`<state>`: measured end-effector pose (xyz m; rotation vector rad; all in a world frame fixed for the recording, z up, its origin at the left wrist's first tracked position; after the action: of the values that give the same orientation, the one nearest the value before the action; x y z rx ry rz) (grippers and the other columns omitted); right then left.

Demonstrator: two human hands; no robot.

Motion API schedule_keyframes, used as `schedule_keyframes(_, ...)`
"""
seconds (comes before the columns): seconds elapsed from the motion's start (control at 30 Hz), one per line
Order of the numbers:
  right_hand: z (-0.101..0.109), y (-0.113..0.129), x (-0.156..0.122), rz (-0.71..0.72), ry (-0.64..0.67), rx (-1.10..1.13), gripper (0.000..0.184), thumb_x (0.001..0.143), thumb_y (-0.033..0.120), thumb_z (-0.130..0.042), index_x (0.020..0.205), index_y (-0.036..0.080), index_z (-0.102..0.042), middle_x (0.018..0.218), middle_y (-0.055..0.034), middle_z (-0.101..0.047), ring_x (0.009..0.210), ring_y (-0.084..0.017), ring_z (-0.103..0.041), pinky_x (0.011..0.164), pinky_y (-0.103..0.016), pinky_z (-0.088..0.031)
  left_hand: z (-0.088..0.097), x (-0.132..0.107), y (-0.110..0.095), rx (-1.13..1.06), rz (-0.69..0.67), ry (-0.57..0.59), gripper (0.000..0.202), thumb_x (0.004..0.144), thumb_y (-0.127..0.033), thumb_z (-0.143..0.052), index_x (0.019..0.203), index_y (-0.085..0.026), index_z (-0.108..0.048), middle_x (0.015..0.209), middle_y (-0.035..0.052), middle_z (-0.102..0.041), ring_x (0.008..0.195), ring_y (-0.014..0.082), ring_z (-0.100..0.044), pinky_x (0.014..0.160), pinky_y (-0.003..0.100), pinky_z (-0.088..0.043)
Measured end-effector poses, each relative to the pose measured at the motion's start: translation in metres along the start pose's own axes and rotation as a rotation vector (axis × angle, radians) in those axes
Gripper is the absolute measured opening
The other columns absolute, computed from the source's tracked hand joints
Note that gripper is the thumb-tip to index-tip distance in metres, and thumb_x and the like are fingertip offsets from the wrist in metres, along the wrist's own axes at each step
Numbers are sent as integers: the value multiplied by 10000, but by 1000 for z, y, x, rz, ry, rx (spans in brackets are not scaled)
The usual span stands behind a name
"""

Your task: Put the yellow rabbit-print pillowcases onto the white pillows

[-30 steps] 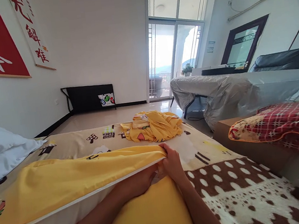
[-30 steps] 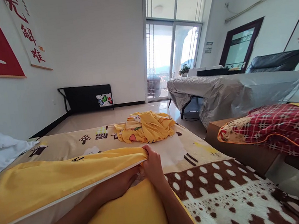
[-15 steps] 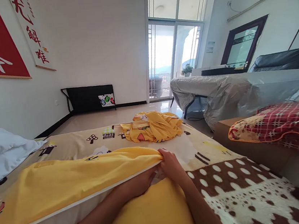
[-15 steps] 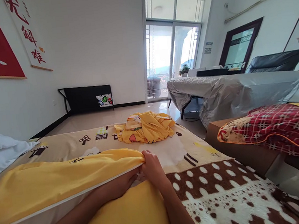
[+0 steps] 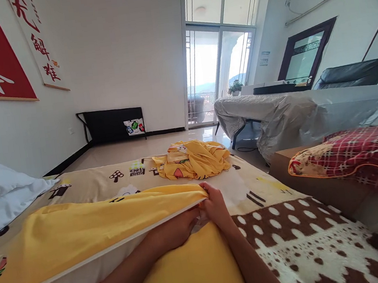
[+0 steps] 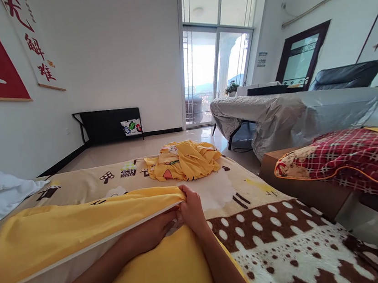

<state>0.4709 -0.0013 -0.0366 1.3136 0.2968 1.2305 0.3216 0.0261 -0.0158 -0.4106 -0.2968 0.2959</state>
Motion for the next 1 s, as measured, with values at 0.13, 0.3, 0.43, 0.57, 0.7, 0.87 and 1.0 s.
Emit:
schedule_keyframes(0.13, -1, -1, 0, -10, 6, 5, 308, 532, 179, -361, 786, 190, -535, 667, 11, -601, 659, -164, -533, 616, -247, -364, 2, 0, -2, 18, -12, -16, 276, 916, -241, -403, 1100, -240, -609, 1300, 49, -561, 1157, 235, -506, 1049, 386, -359)
schedule_keyframes(0.3, 2, 7, -1, -23, 79, -39, 292, 536, 167, -378, 784, 195, -529, 690, 15, -601, 679, -158, -523, 622, -240, -356, 3, -1, -2, 15, -19, -42, 304, 925, -269, -402, 1177, -261, -572, 1338, 34, -538, 1188, 223, -496, 1069, 374, -348)
schedule_keyframes(0.43, 8, 14, -1, -35, 165, -162, 253, 559, 157, -417, 780, 191, -537, 758, -13, -629, 724, -166, -533, 651, -241, -353, 0, -2, 2, -15, -21, -64, 398, 932, -273, -384, 1321, -303, -466, 1405, 4, -481, 1258, 208, -449, 1105, 369, -318)
schedule_keyframes(0.57, 11, 14, -1, -59, 206, -303, 154, 582, 160, -447, 717, 191, -517, 745, -29, -626, 704, -167, -515, 625, -239, -324, -6, -1, 7, -21, 14, -19, 446, 932, -273, -382, 1375, -312, -414, 1429, 6, -457, 1288, 223, -427, 1133, 404, -284)
schedule_keyframes(0.7, 10, 11, -2, -44, 218, -384, 98, 561, 124, -398, 608, 192, -451, 626, -4, -563, 616, -137, -430, 587, -242, -272, -6, 1, 4, -40, 13, 3, 409, 927, -256, -389, 1328, -294, -466, 1384, 15, -503, 1264, 219, -451, 1118, 401, -308)
schedule_keyframes(0.87, 9, 14, -3, 31, 148, -308, 121, 554, 133, -374, 614, 192, -461, 598, 16, -524, 613, -130, -418, 582, -235, -269, 0, 1, 0, -28, -4, -11, 374, 939, -277, -377, 1294, -281, -496, 1395, 21, -493, 1259, 217, -457, 1107, 390, -324)
schedule_keyframes(1.0, 9, 14, -3, 13, 96, -268, 193, 552, 144, -379, 652, 183, -538, 639, -5, -585, 641, -147, -475, 598, -241, -294, 0, 1, 1, 46, 8, 4, 391, 947, -310, -365, 1314, -264, -490, 1385, 50, -503, 1270, 234, -450, 1120, 422, -304)
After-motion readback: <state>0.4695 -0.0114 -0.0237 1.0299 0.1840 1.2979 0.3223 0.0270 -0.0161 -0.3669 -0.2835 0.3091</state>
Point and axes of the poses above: each hand's wrist, its own x-axis towards the middle knuckle, its own z-axis out of the back of the hand, y = z × x, the point moved 2 cm from there along x, towards the middle knuckle
